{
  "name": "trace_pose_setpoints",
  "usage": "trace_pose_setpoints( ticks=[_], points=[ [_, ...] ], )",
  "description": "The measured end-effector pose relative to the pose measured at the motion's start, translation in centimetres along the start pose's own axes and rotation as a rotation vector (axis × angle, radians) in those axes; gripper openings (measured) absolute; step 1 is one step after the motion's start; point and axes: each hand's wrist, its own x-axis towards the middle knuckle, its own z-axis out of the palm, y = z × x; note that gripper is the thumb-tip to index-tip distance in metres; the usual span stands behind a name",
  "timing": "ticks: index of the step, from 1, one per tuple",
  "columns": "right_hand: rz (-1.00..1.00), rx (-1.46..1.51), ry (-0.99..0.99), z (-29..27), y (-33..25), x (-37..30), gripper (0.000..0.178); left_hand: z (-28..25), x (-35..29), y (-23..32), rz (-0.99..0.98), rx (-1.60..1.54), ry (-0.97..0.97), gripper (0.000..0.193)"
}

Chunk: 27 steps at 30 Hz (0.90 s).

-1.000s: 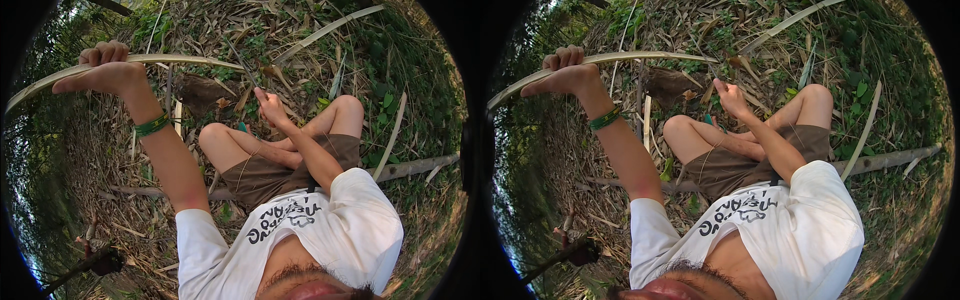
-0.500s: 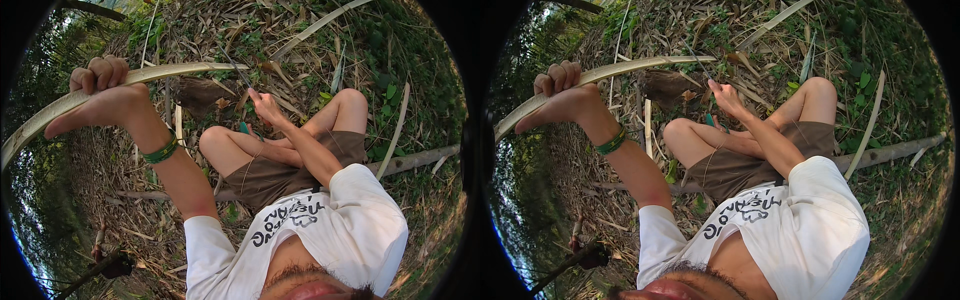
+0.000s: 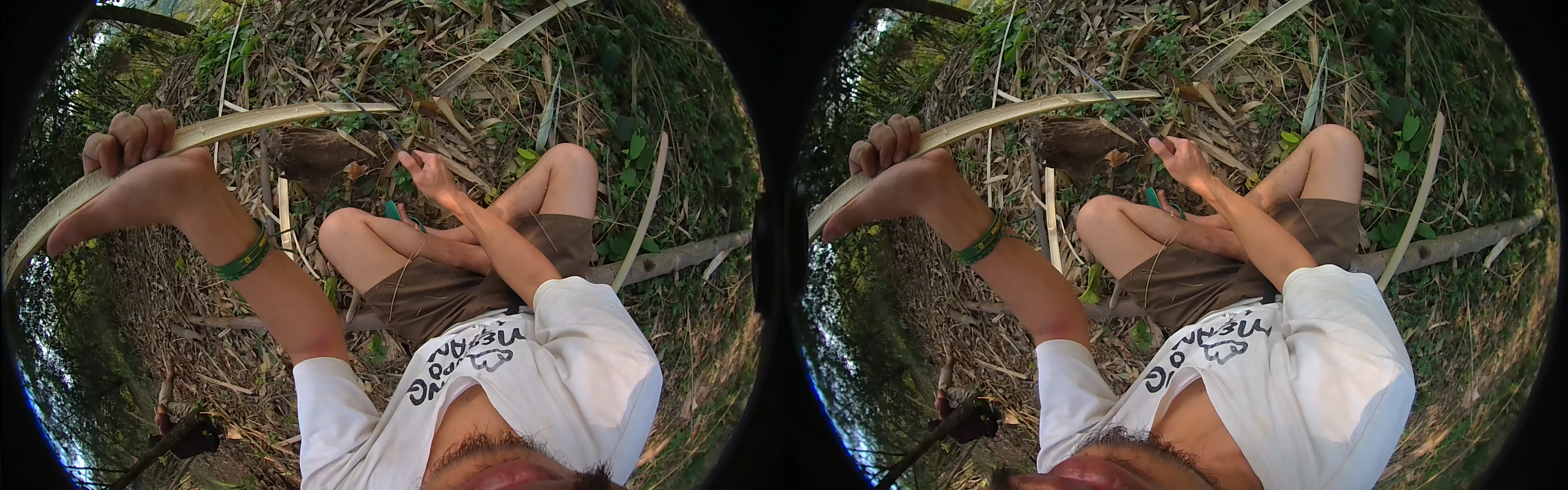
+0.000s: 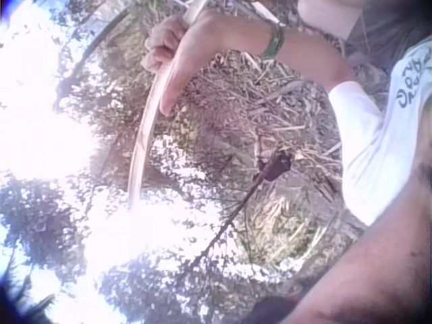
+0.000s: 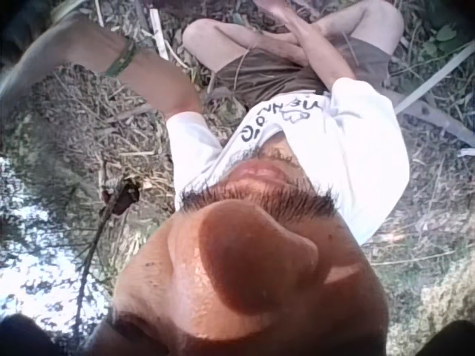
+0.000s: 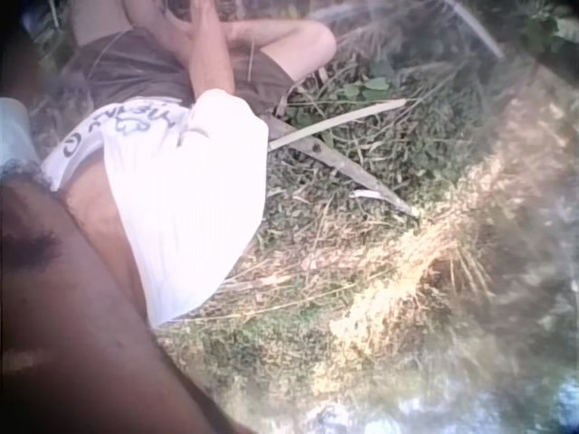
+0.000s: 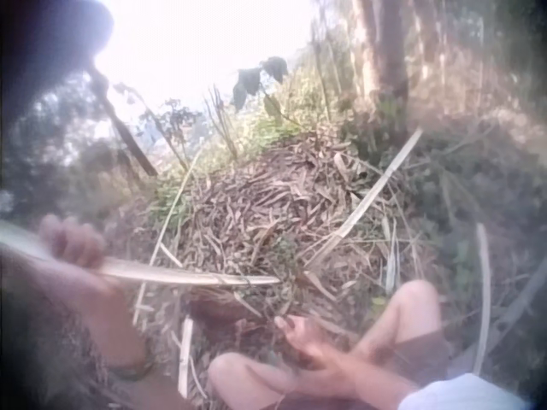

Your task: The person sits on the ground and uses a machete to shave and smooth the inner surface of a long bamboo strip.

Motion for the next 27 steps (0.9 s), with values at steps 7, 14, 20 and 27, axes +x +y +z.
trace_pose_setpoints(
  ticks=[7,14,20,27],
  points=[
    [0.688,0.074,-0.032,-3.3,6.8,5.3,0.06,1.4,0.9,-1.4,-0.006,0.022,0.077,0.077],
    [0.339,0.362,-0.077,-1.4,-0.9,0.7,0.06,1.1,1.8,-1.4,-0.017,0.07,0.117,0.073],
    [0.187,0.407,-0.039,-2.7,-10.7,-2.4,0.057,4.0,2.2,-1.0,-0.051,0.17,0.192,0.07],
    [-0.002,0.458,-0.119,-5.4,-20.7,-4.5,0.06,6.6,2.2,0.7,-0.036,0.115,0.099,0.068]
  ],
)
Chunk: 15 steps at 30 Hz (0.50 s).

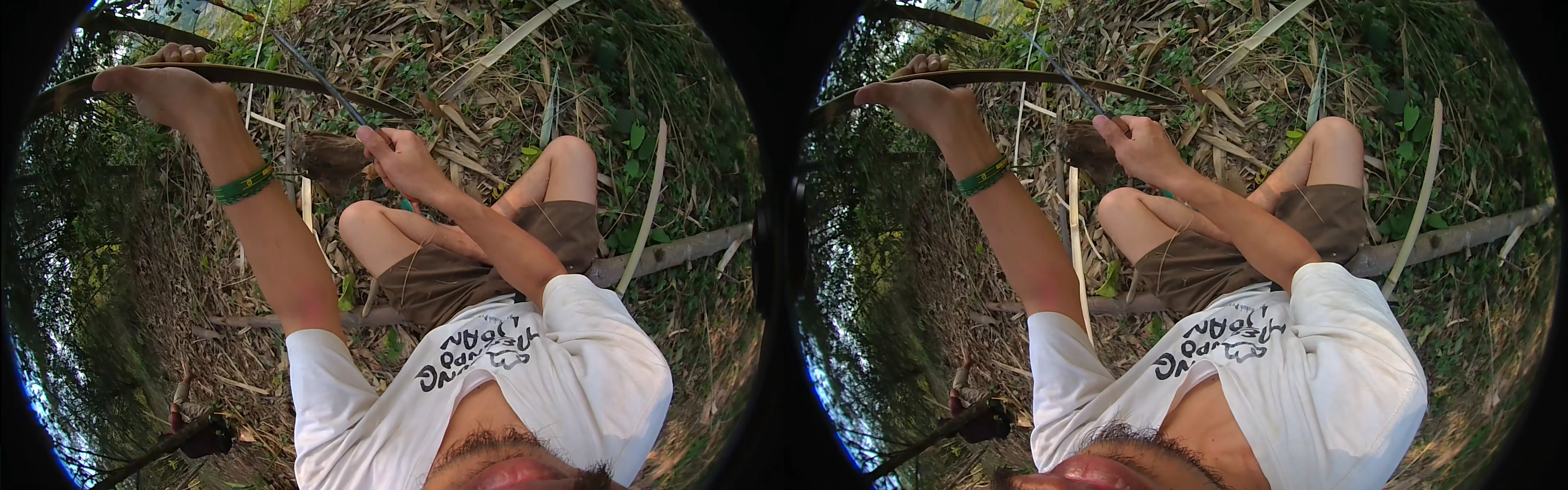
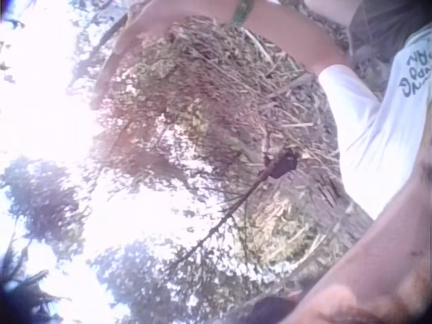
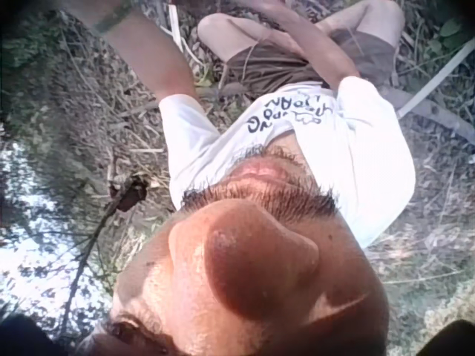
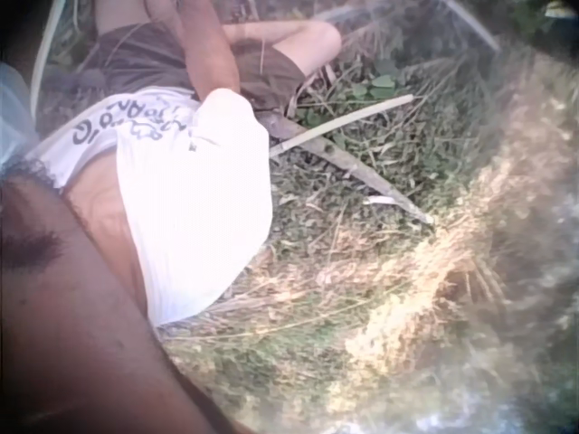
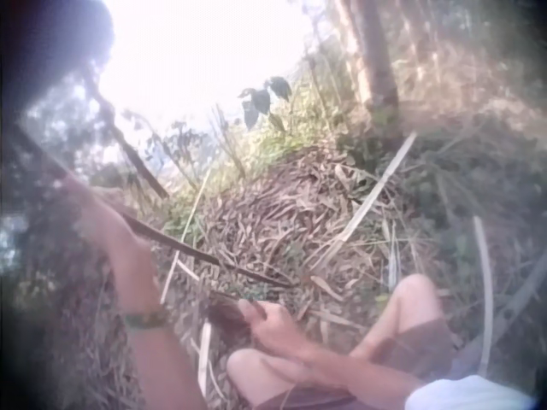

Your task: The person sits on the ground and uses a machete to shave and smooth the inner surface of a long bamboo strip.

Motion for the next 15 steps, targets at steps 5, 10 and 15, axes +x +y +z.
trace_pose_setpoints(
  ticks=[5,10,15],
  points=[
    [-0.257,-0.09,0.014,1.0,-1.8,-1.0,0.061,-1.9,-3.4,0.1,0.039,-0.095,-0.099,0.07],
    [-0.111,-0.209,0.096,-0.6,4.2,-0.6,0.061,-3.8,-5.1,-0.1,0.072,-0.116,-0.039,0.072],
    [-0.31,-0.206,-0.01,1.0,-0.3,-3.2,0.06,-5.4,-6.3,0.4,0.092,-0.161,-0.017,0.078]
  ],
)
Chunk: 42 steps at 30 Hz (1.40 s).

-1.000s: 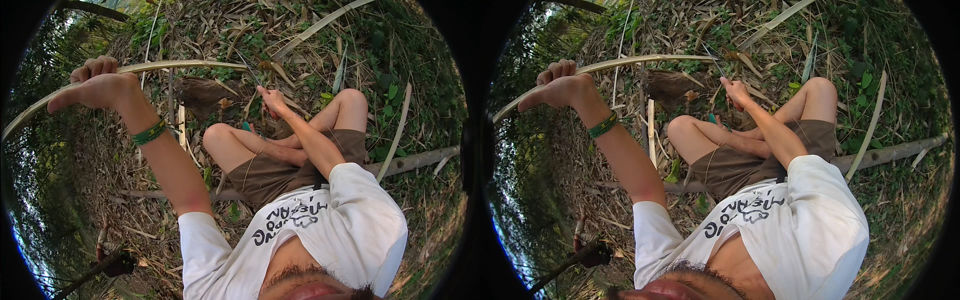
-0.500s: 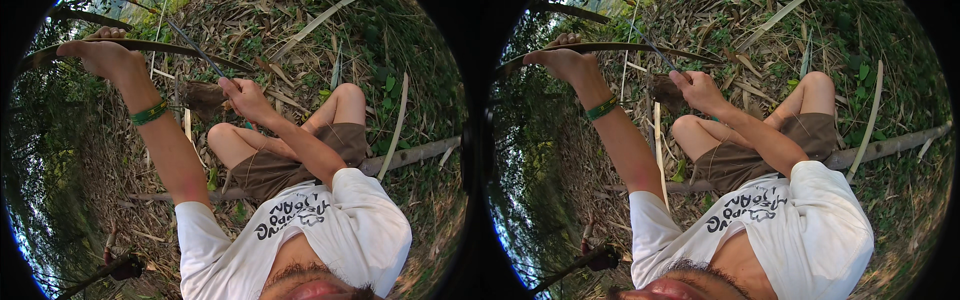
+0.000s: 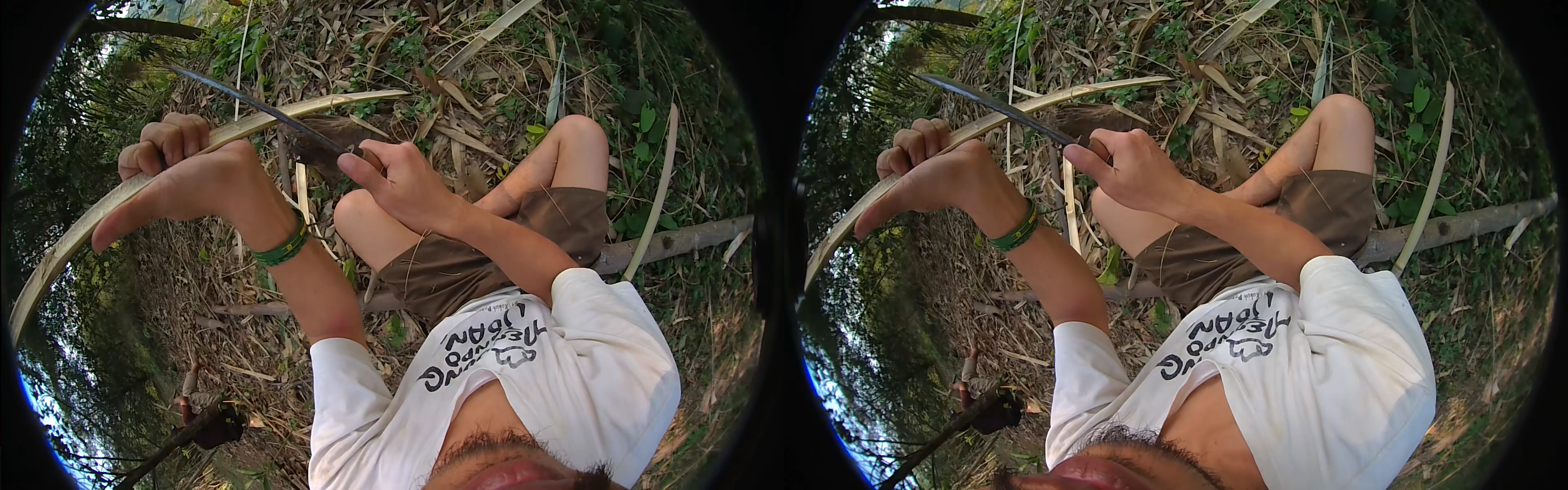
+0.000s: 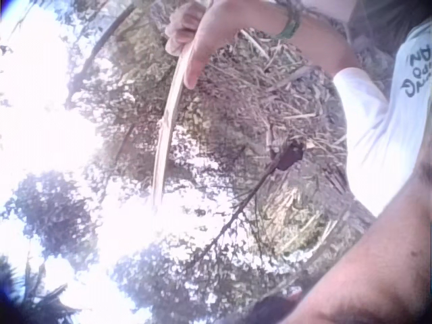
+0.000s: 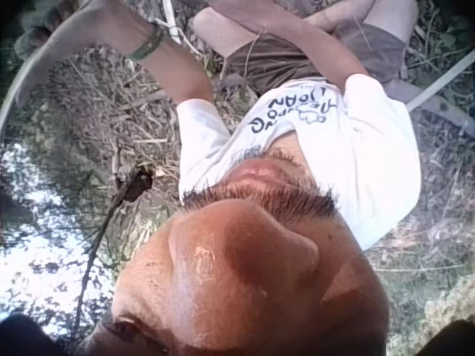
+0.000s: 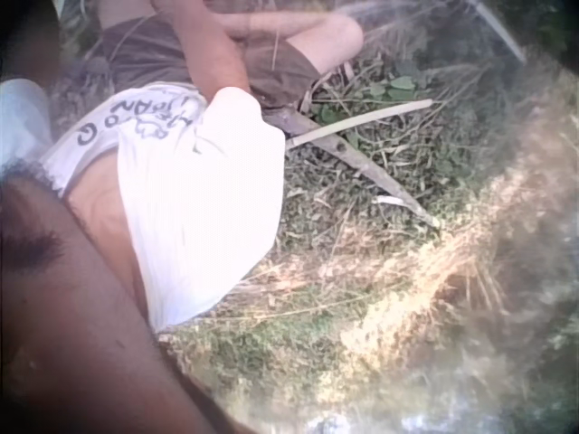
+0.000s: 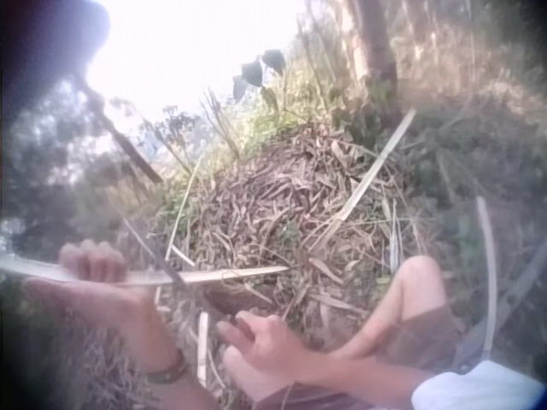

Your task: The person sits on the ground and uses a machete to shave and smooth the inner surface of a long bamboo strip.

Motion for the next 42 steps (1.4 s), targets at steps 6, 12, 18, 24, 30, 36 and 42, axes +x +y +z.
trace_pose_setpoints(
  ticks=[6,12,18,24,30,36,42],
  points=[
    [0.448,-0.095,0.072,-1.9,9.7,1.0,0.058,0.0,-0.8,-0.4,0.018,0.037,-0.003,0.08],
    [0.084,-0.123,0.067,0.3,7.8,0.3,0.061,0.0,-1.5,0.6,0.114,0.104,0.009,0.081],
    [0.418,-0.027,0.019,-1.9,12.3,1.2,0.063,0.2,-1.3,0.3,0.08,0.064,0.01,0.083],
    [0.16,-0.186,0.062,-1.2,13.5,0.3,0.062,-0.3,-1.3,-0.1,0.072,0.103,-0.003,0.084],
    [0.465,-0.298,0.019,-2.8,17.1,2.9,0.064,-1.2,-0.6,-0.5,0.071,0.177,0.042,0.084],
    [0.514,-0.317,0.058,-3.5,25.9,1.6,0.065,0.1,0.7,-0.5,0.055,0.119,0.025,0.083],
    [0.667,-0.282,-0.035,-3.6,25.4,3.1,0.069,-2.1,1.3,-1.2,0.075,0.164,0.062,0.08]
  ],
)
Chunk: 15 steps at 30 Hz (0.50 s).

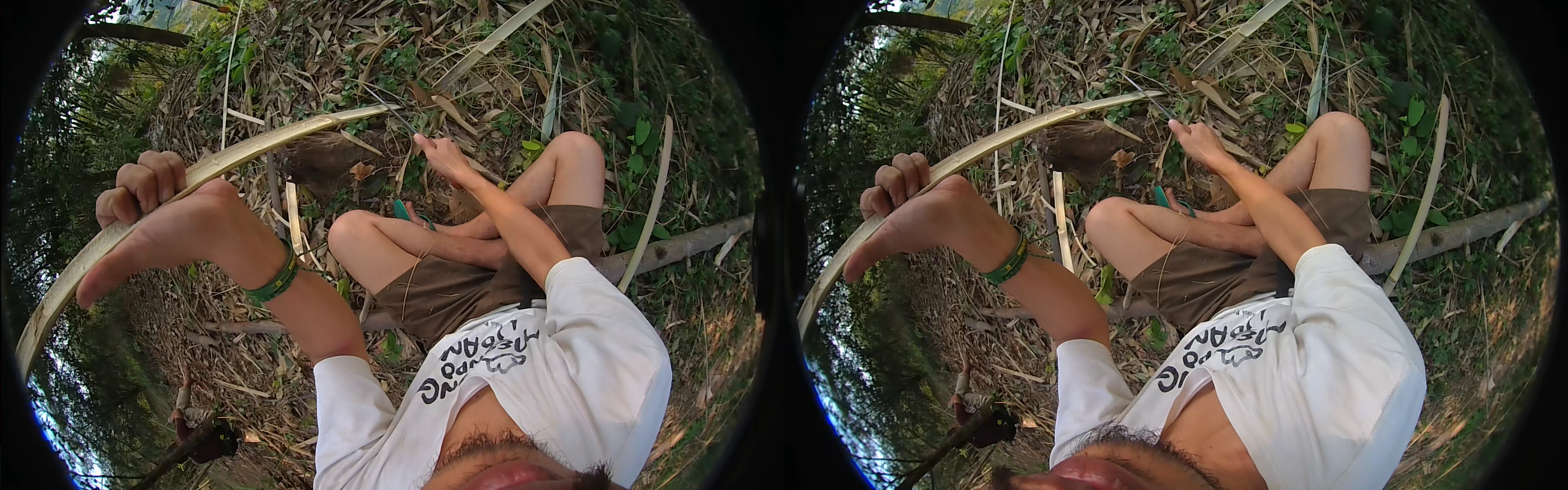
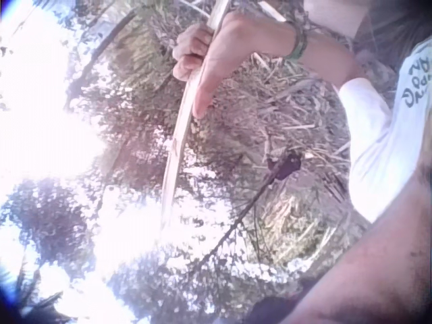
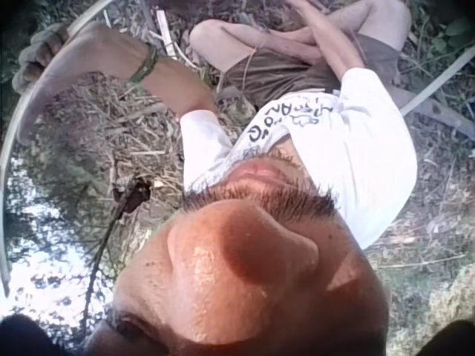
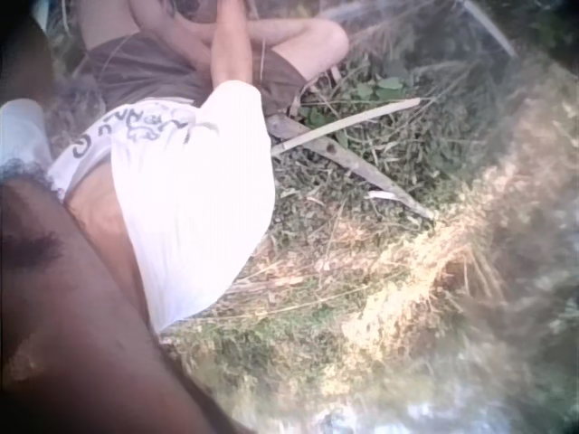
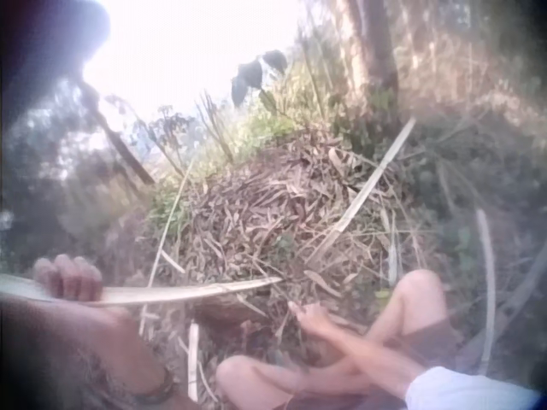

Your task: The person sits on the ground and uses a machete to shave and smooth the inner surface of a long bamboo strip.

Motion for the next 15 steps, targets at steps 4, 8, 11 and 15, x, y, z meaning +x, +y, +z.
trace_pose_setpoints(
  ticks=[4,8,11,15],
  points=[
    [-0.06,-0.031,0.084,1.2,0.5,-0.2,0.064,0.9,1.1,0.8,-0.012,0.001,-0.034,0.079],
    [0.368,0.1,0.052,-2.8,3.4,3.3,0.064,2.1,1.1,-1.2,-0.05,-0.054,-0.013,0.075],
    [0.305,0.28,0.042,-2.2,1.5,0.8,0.062,1.0,2.7,-1.2,-0.073,0.019,0.098,0.071],
    [0.208,0.384,0.052,-2.8,1.0,-2.5,0.062,2.3,3.9,-0.7,-0.15,0.037,0.149,0.07]
  ],
)
